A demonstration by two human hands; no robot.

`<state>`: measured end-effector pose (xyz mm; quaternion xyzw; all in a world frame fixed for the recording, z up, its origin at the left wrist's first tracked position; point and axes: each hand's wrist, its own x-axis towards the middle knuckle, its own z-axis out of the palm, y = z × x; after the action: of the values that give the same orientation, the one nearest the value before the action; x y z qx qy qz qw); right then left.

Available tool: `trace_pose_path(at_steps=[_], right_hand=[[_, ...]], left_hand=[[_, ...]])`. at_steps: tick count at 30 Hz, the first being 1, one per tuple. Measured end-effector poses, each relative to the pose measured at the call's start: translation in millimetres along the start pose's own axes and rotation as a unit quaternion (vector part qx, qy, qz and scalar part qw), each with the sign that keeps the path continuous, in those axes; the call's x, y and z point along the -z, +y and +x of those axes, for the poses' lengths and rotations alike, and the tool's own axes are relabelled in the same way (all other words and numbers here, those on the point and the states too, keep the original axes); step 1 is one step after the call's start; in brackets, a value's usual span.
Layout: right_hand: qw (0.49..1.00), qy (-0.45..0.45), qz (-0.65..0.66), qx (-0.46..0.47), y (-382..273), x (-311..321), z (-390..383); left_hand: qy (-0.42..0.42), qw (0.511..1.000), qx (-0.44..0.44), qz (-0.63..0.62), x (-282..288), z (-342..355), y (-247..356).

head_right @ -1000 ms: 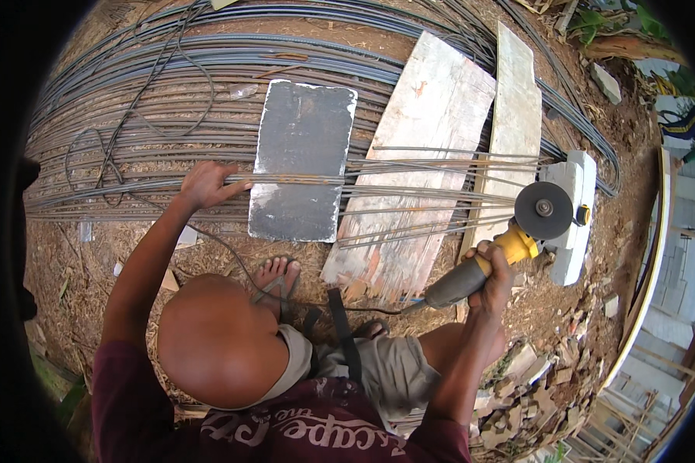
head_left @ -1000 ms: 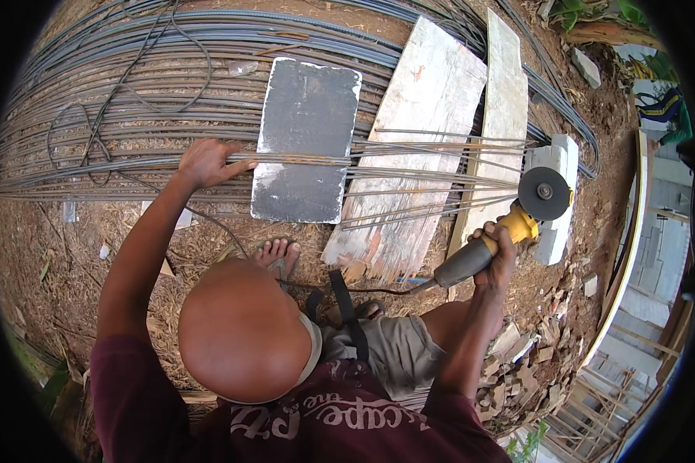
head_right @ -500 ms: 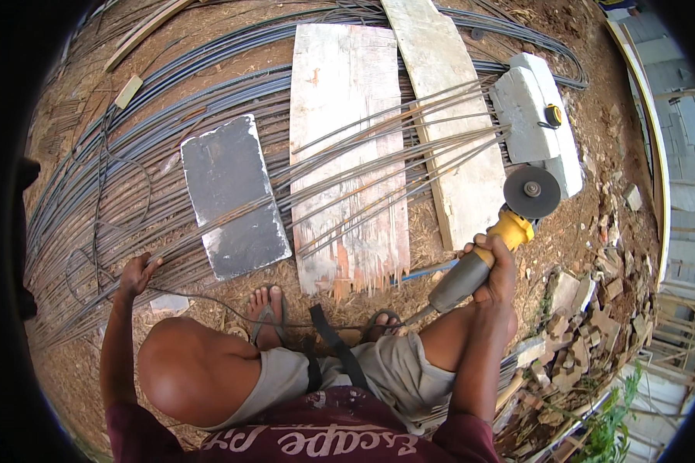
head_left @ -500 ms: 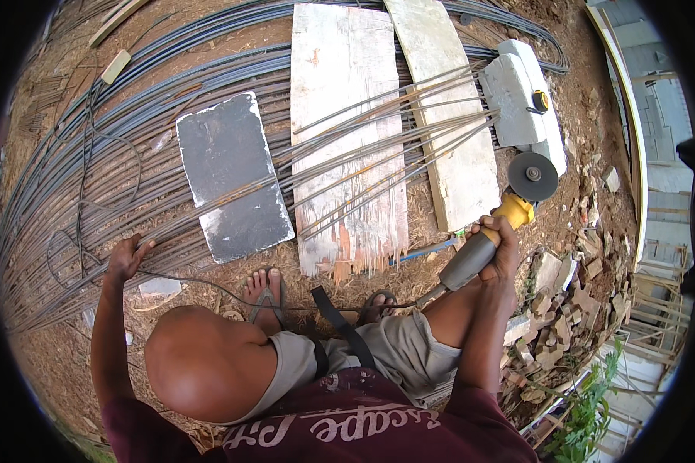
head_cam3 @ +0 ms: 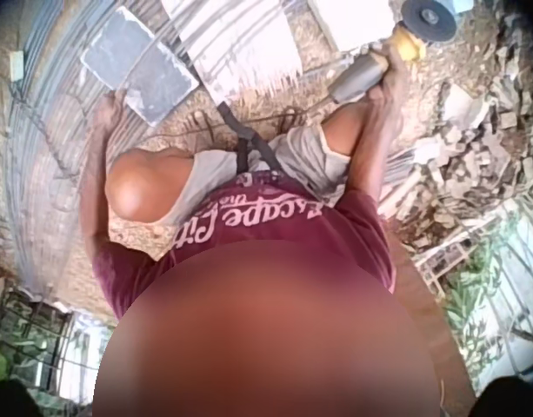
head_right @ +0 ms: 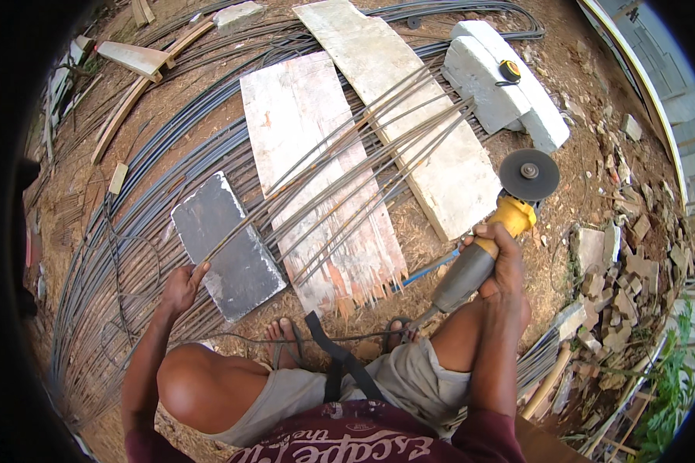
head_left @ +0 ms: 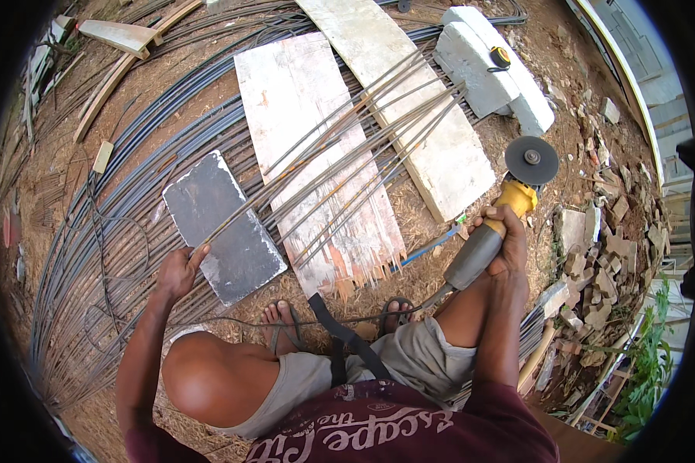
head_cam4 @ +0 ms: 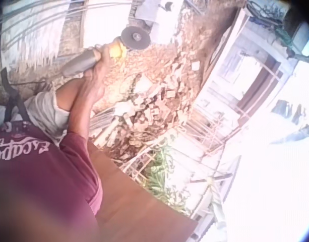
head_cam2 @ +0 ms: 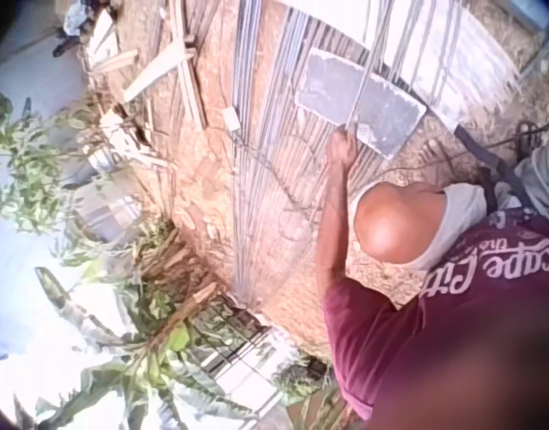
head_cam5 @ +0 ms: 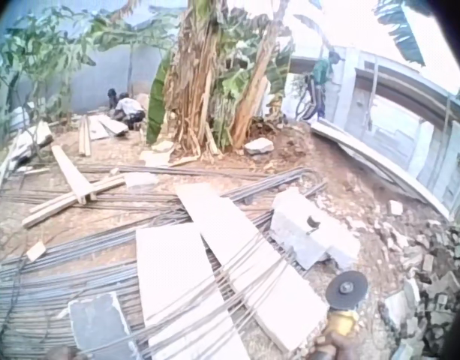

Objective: The person uses an angle grinder to cut several metal rods placed on wooden planks. After cutting, the person gathers the cut pieces and stacks them together.

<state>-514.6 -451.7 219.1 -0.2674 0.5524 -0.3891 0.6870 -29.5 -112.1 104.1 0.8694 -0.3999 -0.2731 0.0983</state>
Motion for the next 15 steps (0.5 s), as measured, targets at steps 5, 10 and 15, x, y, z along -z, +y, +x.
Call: trace_pose_path(at_steps=[5,10,15], right_hand=[[1.000,-0.004,0.019,0.014,-1.2,2.9,-7.9],[0.998,0.003,0.053,0.027,-5.5,8.4,-9.0],[0.998,0.016,0.053,0.001,-4.5,25.4,-5.2]], left_hand=[[-0.086,0.995,-0.046,-0.019,-20.3,102.5,161.8],[-0.082,0.984,-0.148,-0.047,-81.8,204.5,322.8],[-0.043,0.979,-0.191,-0.053,-153.8,270.9,379.2]])
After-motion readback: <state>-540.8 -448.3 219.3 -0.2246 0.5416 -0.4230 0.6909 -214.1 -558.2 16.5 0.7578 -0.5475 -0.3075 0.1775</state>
